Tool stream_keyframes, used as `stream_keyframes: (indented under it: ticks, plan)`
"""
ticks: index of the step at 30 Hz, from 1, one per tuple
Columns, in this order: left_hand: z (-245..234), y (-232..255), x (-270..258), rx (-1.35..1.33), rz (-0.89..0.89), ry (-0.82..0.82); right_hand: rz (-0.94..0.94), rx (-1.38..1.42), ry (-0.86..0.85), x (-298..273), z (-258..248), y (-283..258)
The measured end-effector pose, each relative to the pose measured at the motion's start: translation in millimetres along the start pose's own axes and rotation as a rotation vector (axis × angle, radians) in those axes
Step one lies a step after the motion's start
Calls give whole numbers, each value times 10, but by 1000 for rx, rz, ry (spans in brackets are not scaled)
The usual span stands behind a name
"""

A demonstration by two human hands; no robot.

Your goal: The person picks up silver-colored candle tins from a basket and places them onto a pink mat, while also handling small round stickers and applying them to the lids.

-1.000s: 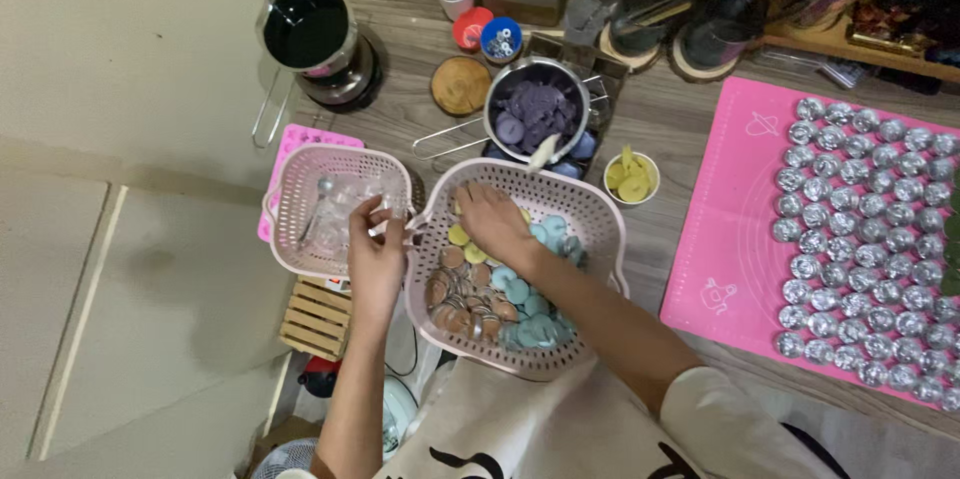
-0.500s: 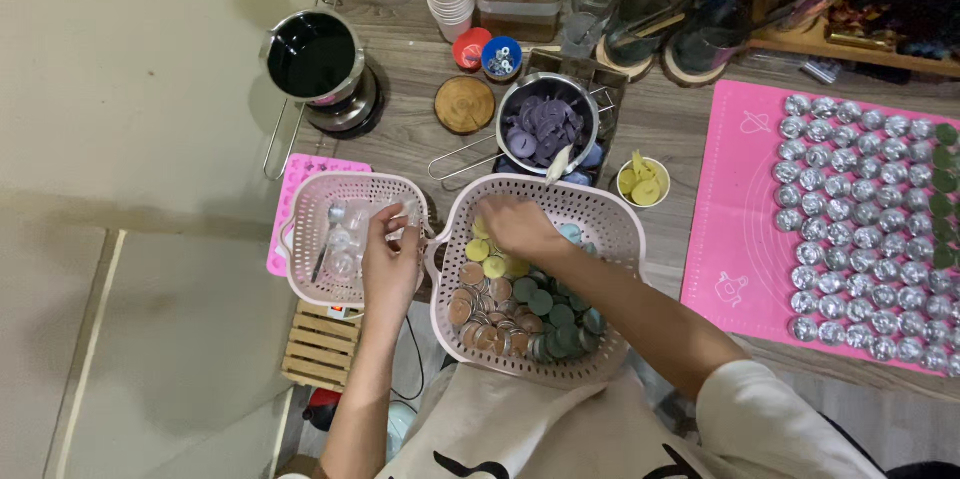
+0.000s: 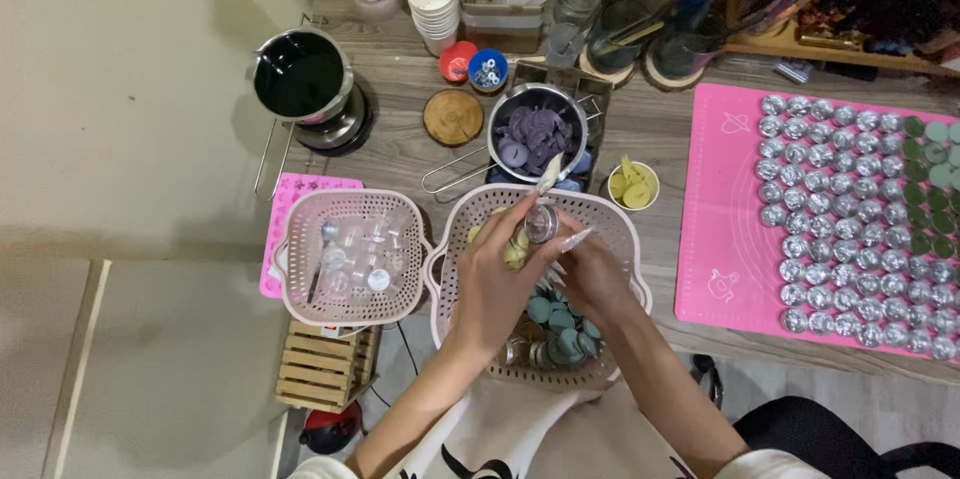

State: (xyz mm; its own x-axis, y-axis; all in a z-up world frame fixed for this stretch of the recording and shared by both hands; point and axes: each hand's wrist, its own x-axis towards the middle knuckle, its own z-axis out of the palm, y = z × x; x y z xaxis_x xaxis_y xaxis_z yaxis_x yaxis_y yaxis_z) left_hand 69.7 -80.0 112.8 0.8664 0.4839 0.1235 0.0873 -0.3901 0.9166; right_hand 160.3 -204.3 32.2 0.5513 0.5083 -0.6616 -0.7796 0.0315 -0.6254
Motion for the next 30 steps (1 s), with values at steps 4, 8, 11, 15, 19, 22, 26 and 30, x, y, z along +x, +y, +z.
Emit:
stream_keyframes:
  ticks: [4, 8, 11, 15, 19, 22, 26, 30]
  plan:
    - [166, -104, -14, -238, -148, -74, -295, -21, -70, -72, -41, 82]
    - [381, -284, 24, -703, -250, -102, -506, -187, -25, -118, -135, 173]
    - [434, -345, -57, -757, -344, -128, -579, -269, 54, -177, -152, 193]
    - [488, -310, -64, -788, -390, -136, -629, -278, 7, -298, -123, 102]
    - [502, -251, -31, -811, -387, -130, -502, -263, 151, -385, -169, -34]
    - [340, -275, -10, -735, -444, -77, -358, -338, 369, -349, -402, -217]
    - [83, -353, 60, -742, -464, -49, -638, -933, 459, -158, -999, -583]
    - [87, -363, -14, -1183, -441, -189, -630, -1336, 542, 521, -1312, -718]
